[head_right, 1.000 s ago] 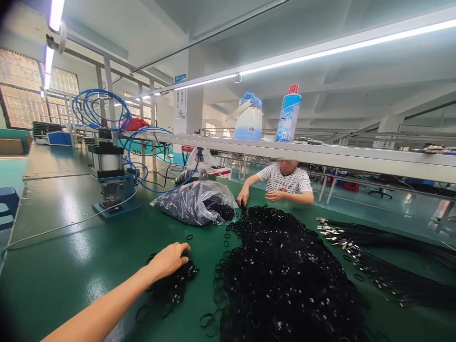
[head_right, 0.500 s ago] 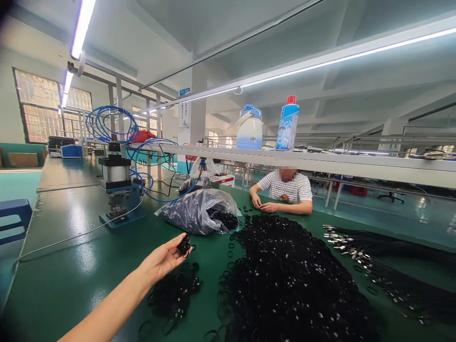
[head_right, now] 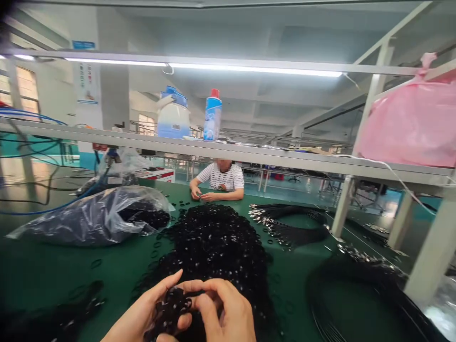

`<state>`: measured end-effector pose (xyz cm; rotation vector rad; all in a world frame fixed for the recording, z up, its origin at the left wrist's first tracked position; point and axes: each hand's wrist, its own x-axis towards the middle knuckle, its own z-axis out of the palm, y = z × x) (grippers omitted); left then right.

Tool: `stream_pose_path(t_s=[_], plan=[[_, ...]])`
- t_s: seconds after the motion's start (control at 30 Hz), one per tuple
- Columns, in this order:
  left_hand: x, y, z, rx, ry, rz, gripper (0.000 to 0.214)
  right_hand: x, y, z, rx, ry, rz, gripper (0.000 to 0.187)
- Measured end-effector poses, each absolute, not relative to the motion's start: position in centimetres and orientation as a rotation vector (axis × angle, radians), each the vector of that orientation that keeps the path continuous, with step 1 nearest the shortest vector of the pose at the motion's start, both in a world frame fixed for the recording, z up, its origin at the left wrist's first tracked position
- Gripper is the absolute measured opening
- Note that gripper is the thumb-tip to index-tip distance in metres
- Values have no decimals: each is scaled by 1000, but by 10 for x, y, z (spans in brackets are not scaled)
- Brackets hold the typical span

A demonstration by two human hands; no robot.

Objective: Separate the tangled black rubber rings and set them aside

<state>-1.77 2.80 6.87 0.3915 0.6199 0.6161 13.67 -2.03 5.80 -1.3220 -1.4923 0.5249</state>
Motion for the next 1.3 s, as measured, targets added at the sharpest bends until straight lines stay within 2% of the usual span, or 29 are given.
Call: stream_pose_path(t_s=[0.1, 0.23, 0.47, 0.53, 0.67, 0.73, 0.87, 1.07, 1.2, 1.3], plan=[[8, 28, 68, 457, 552, 487, 38, 141, -20, 62, -1388, -1556, 484, 22], [23, 32, 65, 573, 615, 561, 30, 152, -18, 62, -1518, -1607, 392, 14], [23, 39, 58, 753, 680, 596, 20, 176, -14, 70, -1589, -1482, 375, 21], [21, 39, 60, 799, 706, 631, 24, 180, -13, 69, -1573, -1477, 408, 23], [19, 39, 66, 890, 743, 684, 40, 184, -7, 57, -1369, -1455, 643, 26], [19, 39, 65, 977, 741, 670, 45, 184, -4, 51, -1234, -1403, 832, 33], [20, 41, 61, 1154, 707, 583, 33, 180, -1, 47, -1144, -1397, 1059, 44], [17, 40, 62, 1180, 785, 684, 21, 185, -6, 52, -1300, -1368, 842, 32], [10, 43, 62, 1005, 815, 805, 28, 194, -9, 53, -1561, -1434, 614, 25], [6, 43, 60, 899, 810, 792, 38, 192, -10, 51, -1718, -1549, 421, 6]])
